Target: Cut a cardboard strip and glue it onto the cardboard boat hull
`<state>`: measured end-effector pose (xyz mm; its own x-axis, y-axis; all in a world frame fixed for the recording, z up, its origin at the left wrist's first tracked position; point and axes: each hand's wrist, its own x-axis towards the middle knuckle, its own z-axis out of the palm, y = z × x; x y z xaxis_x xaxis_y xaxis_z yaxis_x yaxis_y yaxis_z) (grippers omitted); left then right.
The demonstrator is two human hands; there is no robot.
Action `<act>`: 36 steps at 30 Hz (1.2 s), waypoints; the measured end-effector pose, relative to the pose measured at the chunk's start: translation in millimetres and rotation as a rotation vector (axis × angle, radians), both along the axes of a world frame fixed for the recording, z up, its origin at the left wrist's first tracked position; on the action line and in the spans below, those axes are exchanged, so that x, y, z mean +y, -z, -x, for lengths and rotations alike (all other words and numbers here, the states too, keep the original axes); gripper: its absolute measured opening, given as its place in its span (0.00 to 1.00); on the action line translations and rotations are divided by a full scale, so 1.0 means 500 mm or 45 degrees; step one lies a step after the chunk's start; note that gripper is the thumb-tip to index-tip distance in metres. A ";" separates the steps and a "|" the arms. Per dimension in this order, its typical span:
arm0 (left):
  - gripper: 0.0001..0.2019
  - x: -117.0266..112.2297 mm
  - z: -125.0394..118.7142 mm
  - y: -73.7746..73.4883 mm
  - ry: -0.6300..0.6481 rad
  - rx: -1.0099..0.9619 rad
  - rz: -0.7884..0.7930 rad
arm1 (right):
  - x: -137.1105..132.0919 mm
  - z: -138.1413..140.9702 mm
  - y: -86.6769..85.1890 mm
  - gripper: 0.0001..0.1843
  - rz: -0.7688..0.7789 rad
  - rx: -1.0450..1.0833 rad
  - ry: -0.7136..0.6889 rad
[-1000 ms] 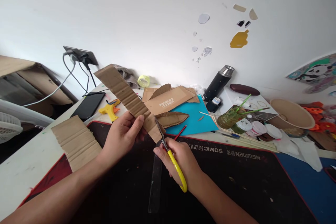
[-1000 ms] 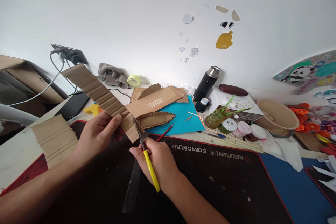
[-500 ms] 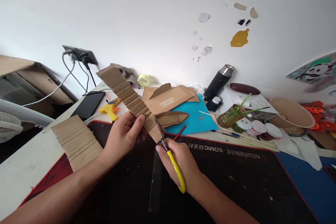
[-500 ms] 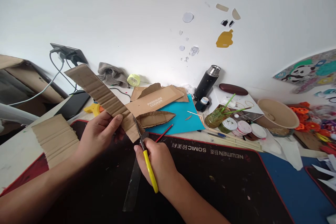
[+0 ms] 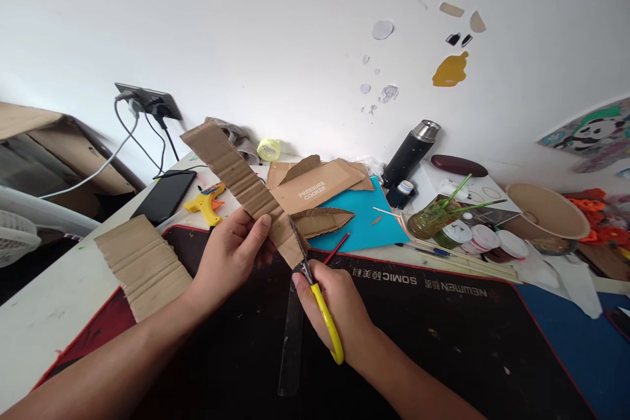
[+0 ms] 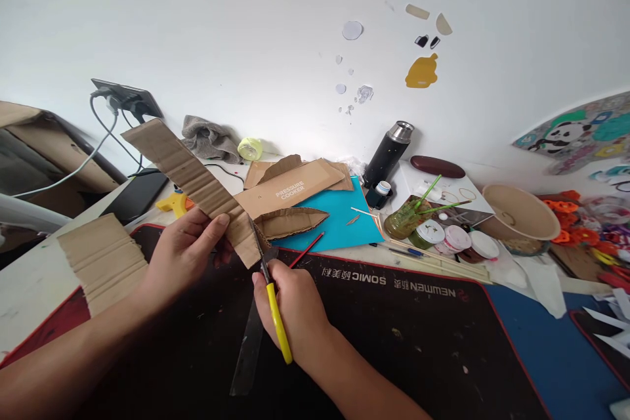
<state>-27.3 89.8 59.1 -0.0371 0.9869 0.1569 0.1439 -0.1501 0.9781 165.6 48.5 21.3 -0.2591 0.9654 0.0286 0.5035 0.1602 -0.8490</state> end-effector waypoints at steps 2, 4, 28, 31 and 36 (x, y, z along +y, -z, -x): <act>0.16 0.000 0.000 0.000 0.007 -0.003 -0.005 | -0.001 0.000 0.001 0.20 -0.002 0.001 0.001; 0.15 -0.001 0.001 0.000 0.013 -0.012 -0.008 | -0.002 0.001 0.002 0.19 -0.009 0.003 0.001; 0.17 0.002 0.000 0.003 -0.003 -0.037 -0.035 | -0.006 0.005 0.007 0.18 -0.015 0.065 -0.021; 0.17 0.003 0.000 0.003 -0.003 -0.046 -0.024 | -0.006 0.006 0.006 0.18 0.020 0.085 -0.028; 0.18 0.000 0.000 -0.003 -0.015 -0.004 -0.038 | -0.006 0.005 0.005 0.17 0.123 0.145 -0.052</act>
<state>-27.5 89.7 60.7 -0.0496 0.9813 0.1860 0.1426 -0.1774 0.9738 163.1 45.6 19.0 -0.2983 0.9539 -0.0327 0.3981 0.0932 -0.9126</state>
